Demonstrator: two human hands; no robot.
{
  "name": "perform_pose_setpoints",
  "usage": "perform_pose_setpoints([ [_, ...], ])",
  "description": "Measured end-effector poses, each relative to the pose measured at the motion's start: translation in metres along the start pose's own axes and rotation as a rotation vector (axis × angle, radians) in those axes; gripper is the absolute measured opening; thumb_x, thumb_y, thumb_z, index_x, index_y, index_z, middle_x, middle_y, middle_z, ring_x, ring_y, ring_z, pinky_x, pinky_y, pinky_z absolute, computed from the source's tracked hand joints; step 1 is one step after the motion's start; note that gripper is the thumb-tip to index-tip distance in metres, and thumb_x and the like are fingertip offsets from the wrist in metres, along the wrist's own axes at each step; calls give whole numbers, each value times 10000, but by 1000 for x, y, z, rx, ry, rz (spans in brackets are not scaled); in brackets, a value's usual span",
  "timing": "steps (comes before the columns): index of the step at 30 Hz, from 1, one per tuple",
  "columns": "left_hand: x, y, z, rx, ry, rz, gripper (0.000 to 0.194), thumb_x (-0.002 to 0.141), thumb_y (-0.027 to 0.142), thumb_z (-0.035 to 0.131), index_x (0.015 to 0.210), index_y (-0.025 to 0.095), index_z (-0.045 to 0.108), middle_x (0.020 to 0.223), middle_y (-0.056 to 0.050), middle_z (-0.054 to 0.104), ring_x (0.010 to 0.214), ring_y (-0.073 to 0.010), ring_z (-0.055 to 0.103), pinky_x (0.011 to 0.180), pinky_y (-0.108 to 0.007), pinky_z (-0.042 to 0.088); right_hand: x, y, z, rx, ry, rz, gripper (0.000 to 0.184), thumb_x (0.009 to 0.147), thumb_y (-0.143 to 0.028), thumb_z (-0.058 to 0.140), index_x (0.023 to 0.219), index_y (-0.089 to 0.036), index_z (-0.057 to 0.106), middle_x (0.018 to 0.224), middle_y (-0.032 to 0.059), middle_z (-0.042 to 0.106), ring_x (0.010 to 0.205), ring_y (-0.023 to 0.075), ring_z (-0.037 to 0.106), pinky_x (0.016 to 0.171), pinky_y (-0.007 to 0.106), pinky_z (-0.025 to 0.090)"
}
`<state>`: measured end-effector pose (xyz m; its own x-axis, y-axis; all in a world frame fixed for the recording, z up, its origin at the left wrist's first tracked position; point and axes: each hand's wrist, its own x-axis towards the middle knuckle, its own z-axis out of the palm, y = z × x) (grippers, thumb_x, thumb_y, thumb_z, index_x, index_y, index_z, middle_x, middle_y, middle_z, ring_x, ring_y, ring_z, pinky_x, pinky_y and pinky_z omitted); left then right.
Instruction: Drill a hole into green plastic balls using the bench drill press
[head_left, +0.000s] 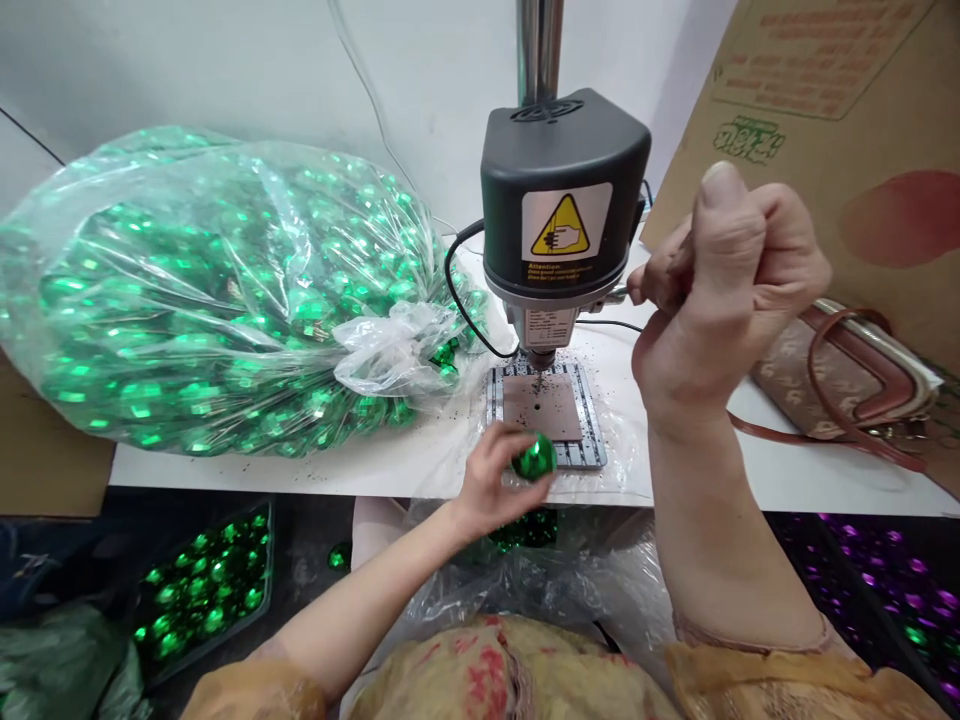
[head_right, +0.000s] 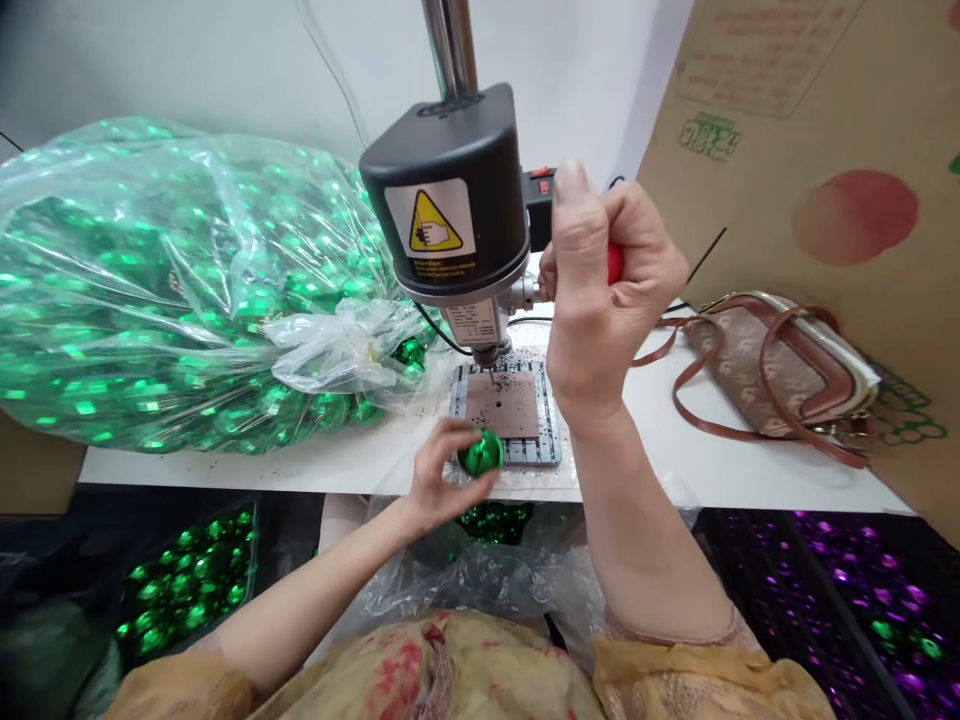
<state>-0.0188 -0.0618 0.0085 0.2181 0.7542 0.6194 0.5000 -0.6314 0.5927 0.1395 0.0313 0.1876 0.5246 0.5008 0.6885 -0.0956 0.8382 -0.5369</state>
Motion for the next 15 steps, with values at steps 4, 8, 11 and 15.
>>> perform_pose_setpoints([
  [4, -61, 7, -20, 310, -401, 413, 357, 850, 405, 712, 1145, 218, 636, 954, -105, 672, 757, -201, 637, 626, -310, 505, -3, 4, -4, 5, -8, -40, 378, 872, -337, 604, 620, -192, 362, 455, -100, 396, 403, -1, 349, 432, 188, 281],
  [8, -75, -4, -37, 356, -458, 393, 438, 889, 485, 670, 1229, 218, 602, 998, -116, 684, 789, -216, 640, 672, -332, 528, -3, 4, -4, -10, -13, -36, 376, 874, -346, 602, 620, -186, 376, 461, -103, 406, 405, 1, 373, 441, 190, 300],
  [11, -34, -25, -50, 317, -238, 194, 272, 982, 264, 512, 1234, 248, 612, 1020, -109, 682, 876, -218, 653, 777, -348, 534, -4, 3, -4, -6, -3, -30, 376, 871, -355, 607, 619, -187, 385, 457, -99, 412, 403, 9, 363, 445, 209, 289],
  [15, 46, -70, -62, 363, -49, -278, 255, 969, 209, 436, 1038, 200, 681, 1019, -140, 651, 1005, -287, 629, 924, -436, 490, -6, 0, -4, -9, 13, -3, 349, 872, -334, 609, 618, -200, 410, 461, -85, 431, 408, 30, 359, 453, 242, 289],
])
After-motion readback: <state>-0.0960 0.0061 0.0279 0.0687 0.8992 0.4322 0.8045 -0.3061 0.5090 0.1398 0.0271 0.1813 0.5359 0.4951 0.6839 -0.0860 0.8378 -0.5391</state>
